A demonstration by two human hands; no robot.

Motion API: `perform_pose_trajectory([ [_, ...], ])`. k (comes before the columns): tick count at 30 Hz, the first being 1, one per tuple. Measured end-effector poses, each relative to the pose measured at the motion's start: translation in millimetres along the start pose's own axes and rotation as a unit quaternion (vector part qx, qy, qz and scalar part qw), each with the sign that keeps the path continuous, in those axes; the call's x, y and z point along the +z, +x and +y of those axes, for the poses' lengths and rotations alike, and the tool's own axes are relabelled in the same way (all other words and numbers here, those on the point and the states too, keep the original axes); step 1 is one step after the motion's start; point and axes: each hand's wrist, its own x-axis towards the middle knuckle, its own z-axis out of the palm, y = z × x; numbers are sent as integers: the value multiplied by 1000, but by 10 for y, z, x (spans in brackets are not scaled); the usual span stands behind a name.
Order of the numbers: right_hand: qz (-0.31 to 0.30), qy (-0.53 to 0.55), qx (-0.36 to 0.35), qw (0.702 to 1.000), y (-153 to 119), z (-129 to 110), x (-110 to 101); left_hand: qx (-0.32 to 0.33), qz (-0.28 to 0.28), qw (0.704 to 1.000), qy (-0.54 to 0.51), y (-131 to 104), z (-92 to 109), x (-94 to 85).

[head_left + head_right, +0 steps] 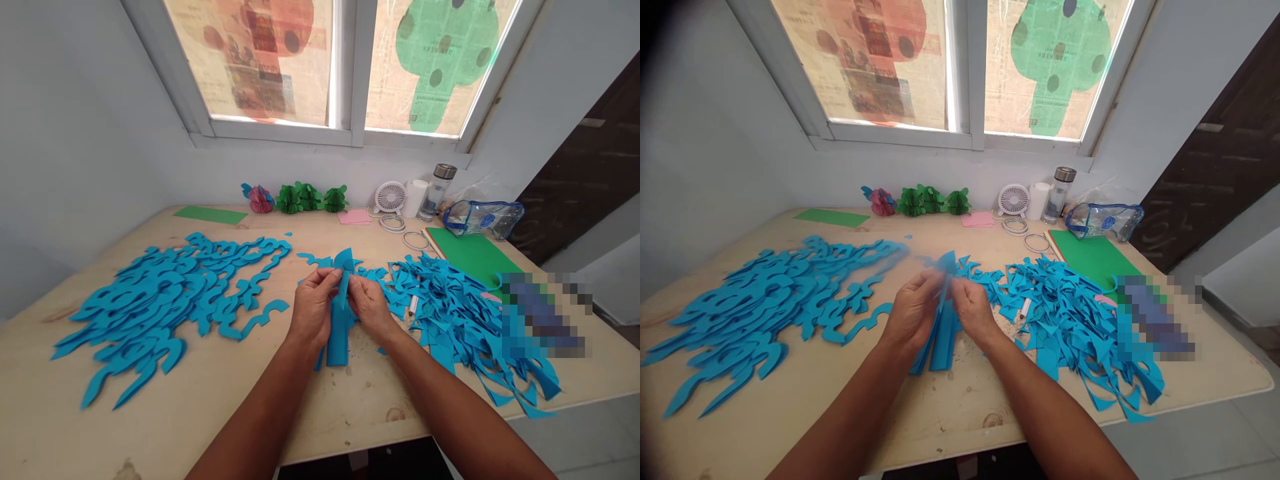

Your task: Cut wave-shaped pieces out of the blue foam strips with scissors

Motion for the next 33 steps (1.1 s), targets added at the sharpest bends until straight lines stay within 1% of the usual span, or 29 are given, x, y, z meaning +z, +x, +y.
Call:
perform_pose_trajectory([
  [5,16,-2,3,1000,-1,0,9,-9,-3,1000,-11,-3,7,6],
  [12,13,4,5,1000,-15,-18,13,-28,-10,999,-28,14,-21,-12],
  [22,14,9,12,1000,-7,15,12,-28,-14,999,-24,7,2,-3],
  [25,29,36,35,998,11,35,15,-14,2,1000,-24,29,27,-17],
  [30,75,119,99,985,24,-26,18,45,51,998,15,66,48,-42],
  [33,64,145,101,982,10,-98,27,63,54,996,44,72,40,-45],
])
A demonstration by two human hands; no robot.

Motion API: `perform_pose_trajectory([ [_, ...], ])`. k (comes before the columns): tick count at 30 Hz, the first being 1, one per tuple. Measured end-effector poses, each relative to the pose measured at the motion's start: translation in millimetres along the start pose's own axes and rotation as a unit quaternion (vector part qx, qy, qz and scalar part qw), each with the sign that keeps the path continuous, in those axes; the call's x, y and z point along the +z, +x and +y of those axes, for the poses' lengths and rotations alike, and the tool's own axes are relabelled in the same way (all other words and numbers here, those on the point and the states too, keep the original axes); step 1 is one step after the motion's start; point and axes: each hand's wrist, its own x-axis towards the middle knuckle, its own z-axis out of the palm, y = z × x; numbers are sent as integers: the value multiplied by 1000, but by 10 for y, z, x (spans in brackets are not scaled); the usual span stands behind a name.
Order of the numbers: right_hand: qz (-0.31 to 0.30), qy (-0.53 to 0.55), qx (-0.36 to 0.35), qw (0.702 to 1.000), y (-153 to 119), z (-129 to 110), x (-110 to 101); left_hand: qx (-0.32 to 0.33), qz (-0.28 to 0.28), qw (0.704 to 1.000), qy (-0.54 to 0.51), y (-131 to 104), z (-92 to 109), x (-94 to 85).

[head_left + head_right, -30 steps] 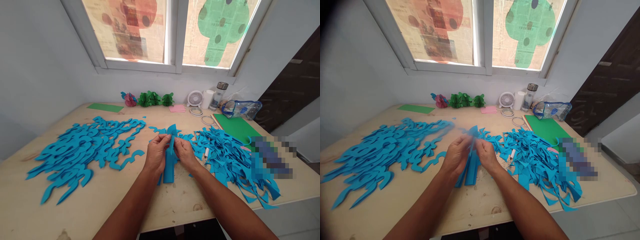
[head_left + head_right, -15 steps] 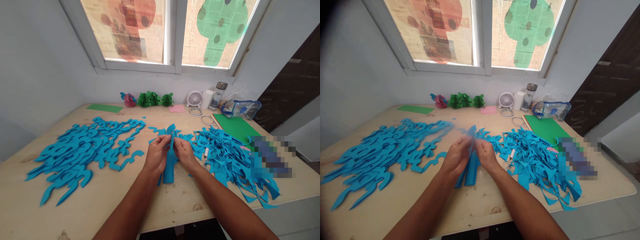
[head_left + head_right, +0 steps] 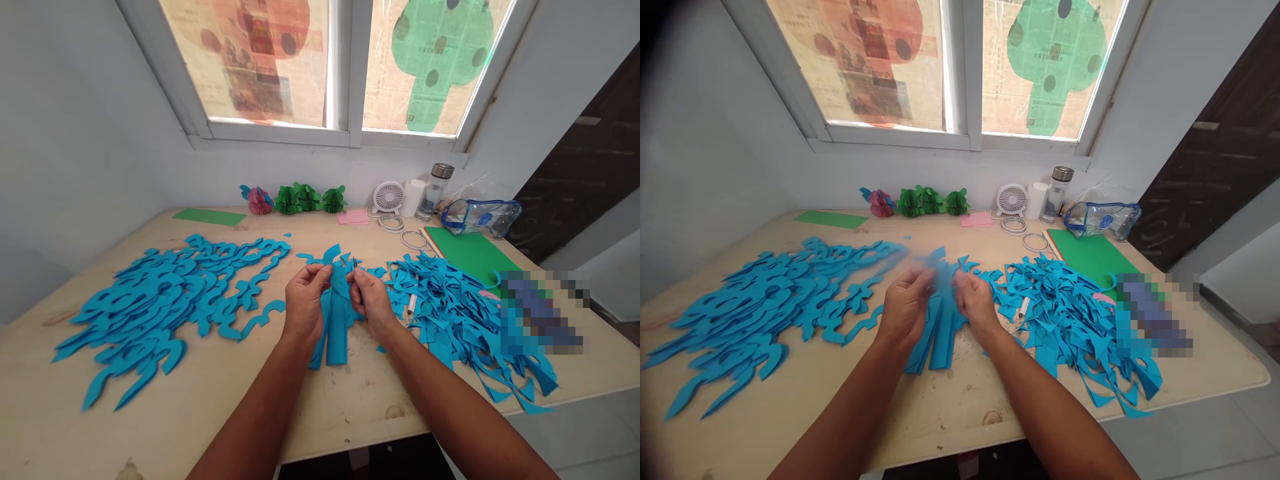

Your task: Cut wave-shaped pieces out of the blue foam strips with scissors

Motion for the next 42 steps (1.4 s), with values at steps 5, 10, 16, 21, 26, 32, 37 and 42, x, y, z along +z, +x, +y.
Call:
perform_pose_trajectory([
  [5,3,2,7,1000,-13,-9,20,-14,-13,1000,7,-2,-17,5],
  [10,51,21,-5,998,22,31,1,-45,-72,993,81,-15,-54,-5],
  [16,40,21,0,999,10,8,6,-21,-63,994,88,-1,-56,-25],
  [21,17,9,5,1000,1,0,11,7,-19,998,62,40,-6,-36],
  [26,-8,-2,45,999,5,24,-1,33,-16,999,30,75,-9,-54],
  [32,-69,-18,63,995,-31,6,4,38,-27,998,39,53,11,-42],
  [37,-77,-26,65,995,-49,-18,10,68,-42,993,87,7,51,-17],
  [42,-76,-28,64,995,-41,-8,1,109,-57,984,130,21,11,-40],
])
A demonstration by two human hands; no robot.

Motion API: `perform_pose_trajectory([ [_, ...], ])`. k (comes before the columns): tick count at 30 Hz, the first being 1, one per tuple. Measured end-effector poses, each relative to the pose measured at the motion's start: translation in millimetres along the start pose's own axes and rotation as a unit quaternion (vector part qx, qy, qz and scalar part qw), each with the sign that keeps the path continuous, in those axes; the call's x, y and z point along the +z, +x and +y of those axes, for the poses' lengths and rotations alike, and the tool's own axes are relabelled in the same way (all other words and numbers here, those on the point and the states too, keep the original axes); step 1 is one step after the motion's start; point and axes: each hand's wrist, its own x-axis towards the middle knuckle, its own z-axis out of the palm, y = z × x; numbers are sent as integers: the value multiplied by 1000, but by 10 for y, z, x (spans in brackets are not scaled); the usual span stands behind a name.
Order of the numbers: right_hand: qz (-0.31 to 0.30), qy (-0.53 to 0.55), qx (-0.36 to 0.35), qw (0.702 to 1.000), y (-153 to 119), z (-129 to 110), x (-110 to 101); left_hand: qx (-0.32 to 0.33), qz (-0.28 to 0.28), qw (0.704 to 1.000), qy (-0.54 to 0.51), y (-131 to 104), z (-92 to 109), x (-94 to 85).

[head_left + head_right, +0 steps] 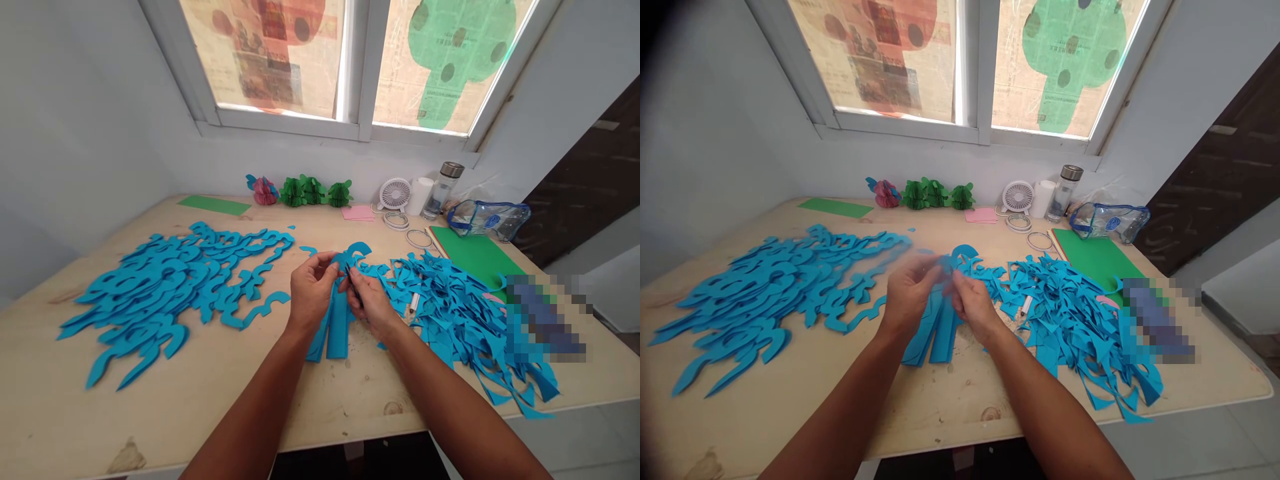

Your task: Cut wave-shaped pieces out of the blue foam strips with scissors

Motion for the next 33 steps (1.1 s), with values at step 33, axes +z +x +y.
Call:
perform_pose_trajectory([
  [33,-2,8,1,1000,3,-2,4,-9,-25,999,30,-2,11,-6],
])
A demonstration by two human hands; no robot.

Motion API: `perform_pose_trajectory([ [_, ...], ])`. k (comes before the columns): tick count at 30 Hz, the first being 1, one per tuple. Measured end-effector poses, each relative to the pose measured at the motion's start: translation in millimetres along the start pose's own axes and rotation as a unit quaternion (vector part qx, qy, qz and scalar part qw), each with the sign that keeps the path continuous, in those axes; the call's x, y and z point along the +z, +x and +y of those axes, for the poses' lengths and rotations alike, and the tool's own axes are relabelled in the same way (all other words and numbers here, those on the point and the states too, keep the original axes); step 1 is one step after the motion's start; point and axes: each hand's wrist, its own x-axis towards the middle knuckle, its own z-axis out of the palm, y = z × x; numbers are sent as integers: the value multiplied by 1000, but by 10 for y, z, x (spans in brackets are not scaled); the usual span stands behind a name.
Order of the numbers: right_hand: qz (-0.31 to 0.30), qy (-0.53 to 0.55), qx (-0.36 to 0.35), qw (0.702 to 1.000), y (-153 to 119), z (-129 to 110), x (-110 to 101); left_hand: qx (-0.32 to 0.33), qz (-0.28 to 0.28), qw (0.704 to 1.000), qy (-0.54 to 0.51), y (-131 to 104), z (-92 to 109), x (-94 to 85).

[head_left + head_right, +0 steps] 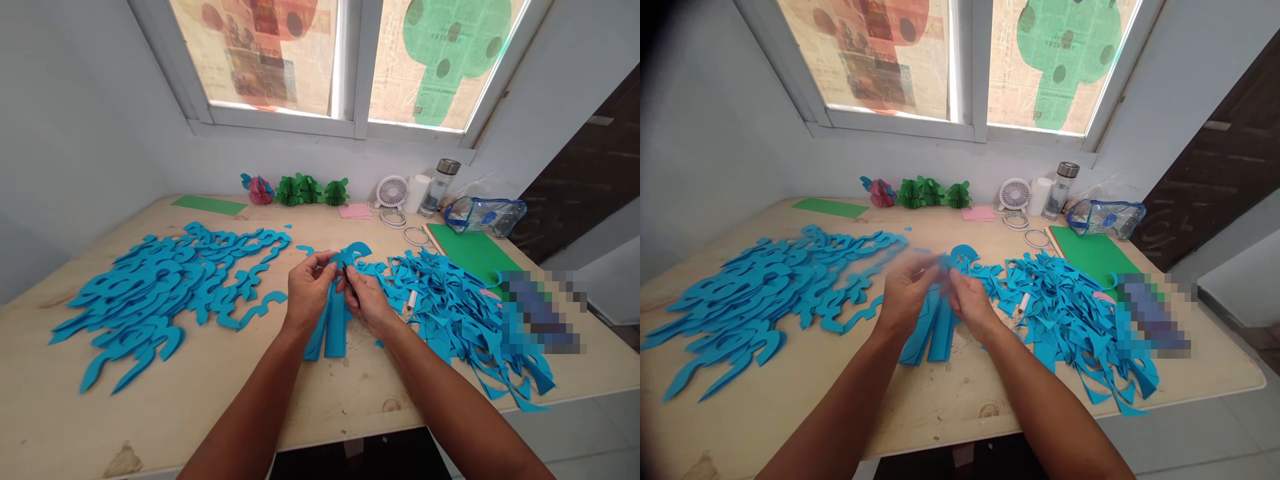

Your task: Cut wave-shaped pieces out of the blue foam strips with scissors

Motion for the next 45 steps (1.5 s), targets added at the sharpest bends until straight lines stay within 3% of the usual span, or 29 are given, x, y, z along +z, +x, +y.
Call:
perform_pose_trajectory([
  [45,5,-15,2,1000,-19,-34,14,-20,8,999,-24,-18,64,15],
])
